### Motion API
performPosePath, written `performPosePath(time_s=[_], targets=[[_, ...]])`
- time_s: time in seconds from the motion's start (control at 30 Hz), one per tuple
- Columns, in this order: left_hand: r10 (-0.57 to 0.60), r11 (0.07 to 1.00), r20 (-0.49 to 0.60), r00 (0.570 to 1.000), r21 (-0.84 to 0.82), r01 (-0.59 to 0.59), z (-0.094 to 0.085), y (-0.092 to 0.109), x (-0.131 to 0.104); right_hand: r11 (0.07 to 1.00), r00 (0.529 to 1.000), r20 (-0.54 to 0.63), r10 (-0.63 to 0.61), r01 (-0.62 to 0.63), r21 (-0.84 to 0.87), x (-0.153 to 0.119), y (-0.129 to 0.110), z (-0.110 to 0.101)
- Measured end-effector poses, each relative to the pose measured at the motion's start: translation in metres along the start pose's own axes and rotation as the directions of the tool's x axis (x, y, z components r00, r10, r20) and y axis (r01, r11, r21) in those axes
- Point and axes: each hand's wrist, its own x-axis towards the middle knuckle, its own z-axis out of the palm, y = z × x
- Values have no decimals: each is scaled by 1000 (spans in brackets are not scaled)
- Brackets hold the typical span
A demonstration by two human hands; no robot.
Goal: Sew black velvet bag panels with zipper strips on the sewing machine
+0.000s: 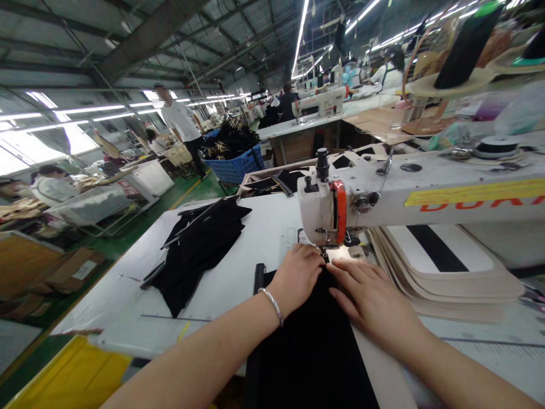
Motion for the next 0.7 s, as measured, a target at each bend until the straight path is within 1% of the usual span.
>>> performPosePath(time_s=[0.07, 0.1, 0.2, 0.3, 0.4, 0.53, 0.63, 0.7], targets=[[120, 992, 32, 992, 45, -121, 0, 3, -12, 1000, 1000, 17, -1, 1, 5, 0, 0, 0], [142, 988, 31, 989, 50, -143, 0, 3, -16, 1000, 1000, 24, -2, 2, 3, 1, 0, 0], [153, 987, 18, 988, 47, -154, 4, -3, -20, 1000, 1000, 24, 3, -3, -21, 1, 0, 1], [151, 987, 30, 988, 53, -152, 6, -8, -17, 999, 1000, 19, 8, -8, -42, 0, 0, 1], [174, 983, 36, 984, 59, -176, 7, -10, -16, 999, 1000, 15, -1, 1, -38, -1, 0, 1], [179, 983, 29, 983, 36, -180, 9, -14, -13, 999, 1000, 16, 3, -2, -40, 4, 1, 1], [139, 990, 58, 989, 23, -141, 2, -11, -13, 998, 1000, 8, 10, -9, -54, 2, -1, 0], [137, 990, 121, 983, 8, -139, -9, -2, -25, 998, 1000, 3, -2, 2, -56, -9, -6, -4]])
